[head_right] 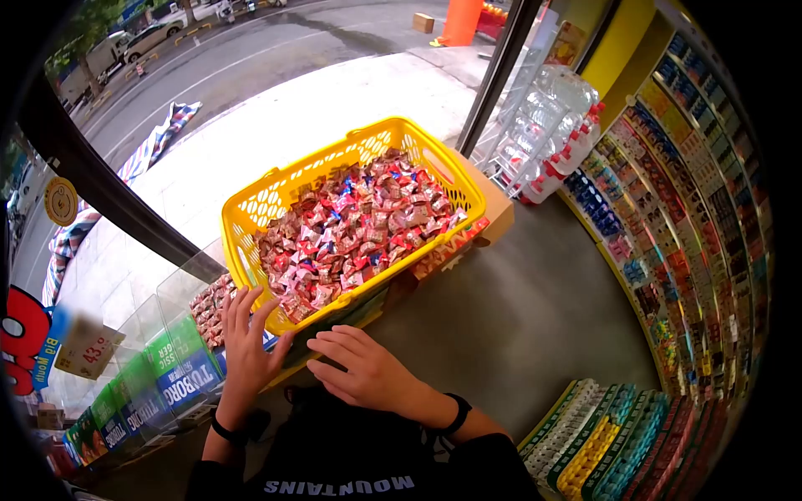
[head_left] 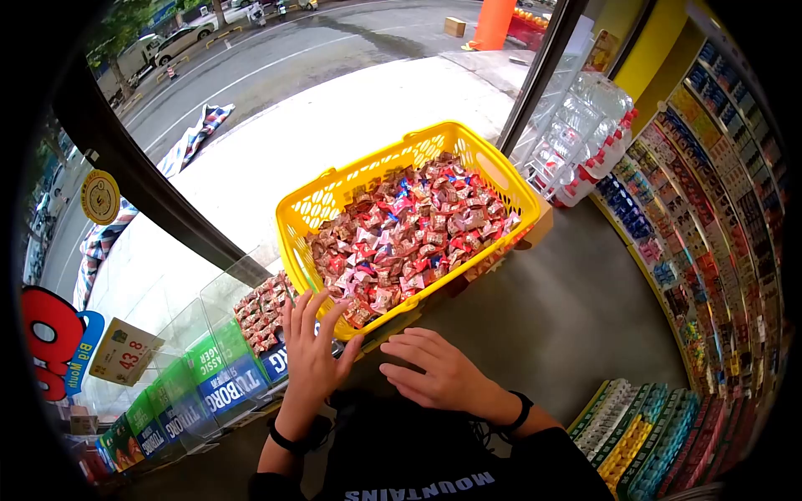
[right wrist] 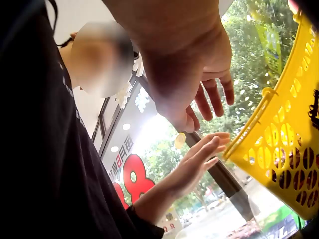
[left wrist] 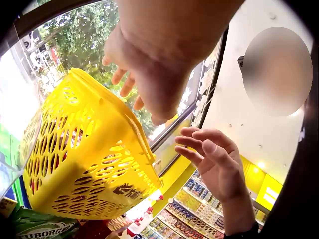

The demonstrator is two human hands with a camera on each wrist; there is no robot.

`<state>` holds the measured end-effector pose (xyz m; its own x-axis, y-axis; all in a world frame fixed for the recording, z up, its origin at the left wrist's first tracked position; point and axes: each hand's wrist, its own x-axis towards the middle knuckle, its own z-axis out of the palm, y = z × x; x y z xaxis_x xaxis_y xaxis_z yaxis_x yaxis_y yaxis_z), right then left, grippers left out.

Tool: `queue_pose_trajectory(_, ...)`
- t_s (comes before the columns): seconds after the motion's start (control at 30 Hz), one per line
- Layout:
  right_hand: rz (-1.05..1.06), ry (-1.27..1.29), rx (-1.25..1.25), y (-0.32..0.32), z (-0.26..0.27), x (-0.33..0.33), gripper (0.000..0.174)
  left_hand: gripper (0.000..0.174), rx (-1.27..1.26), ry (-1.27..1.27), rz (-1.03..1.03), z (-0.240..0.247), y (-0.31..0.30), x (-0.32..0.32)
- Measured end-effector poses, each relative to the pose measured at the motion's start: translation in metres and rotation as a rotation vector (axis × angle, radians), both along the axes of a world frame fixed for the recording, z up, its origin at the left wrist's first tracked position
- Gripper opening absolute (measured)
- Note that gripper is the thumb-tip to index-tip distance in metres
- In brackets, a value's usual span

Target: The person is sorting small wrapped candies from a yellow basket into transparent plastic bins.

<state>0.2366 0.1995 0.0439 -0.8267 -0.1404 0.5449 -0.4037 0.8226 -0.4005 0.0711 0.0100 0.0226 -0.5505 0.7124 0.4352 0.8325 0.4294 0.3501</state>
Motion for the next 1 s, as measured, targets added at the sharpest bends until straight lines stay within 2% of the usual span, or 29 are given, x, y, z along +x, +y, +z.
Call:
queue_pose_trajectory(0.2,0.082,-0.009,-0.004,0.048,0.019,0.006,0.032,0.051,-0.071,-0.016,0.018,-0.004,0.046,-0.007)
queue_pose_trajectory(0.3,0.031,-0.001,-0.010,0.069,0.032,-0.008,0.026,0.051,-0.091,-0.016,0.006,-0.004,0.059,-0.014)
queue_pose_trajectory(0.43,-0.116,-0.006,0.053,0.121,0.026,-0.040,0.025,0.046,-0.101,0.018,0.004,-0.003,0.065,-0.018)
queue_pose_trajectory(0.57,-0.113,-0.156,0.156,0.177,0.033,-0.079,0.019,0.046,-0.094,0.006,0.004,-0.008,0.062,-0.019)
queue_pose_trajectory(0.67,-0.123,-0.441,0.391,0.202,0.046,-0.105,0.024,0.046,-0.073,-0.012,0.011,-0.010,0.061,-0.019)
queue_pose_trajectory(0.8,-0.081,-0.824,0.634,0.232,0.028,-0.138,0.034,0.044,-0.053,-0.016,0.008,-0.013,0.060,-0.020)
queue_pose_trajectory(0.9,-0.166,-0.787,0.753,0.236,0.013,-0.148,0.035,0.041,-0.026,-0.027,0.011,-0.014,0.059,-0.019)
queue_pose_trajectory(1.0,-0.117,-0.705,0.720,0.244,-0.007,-0.157,0.037,0.039,-0.001,-0.038,0.008,-0.016,0.058,-0.019)
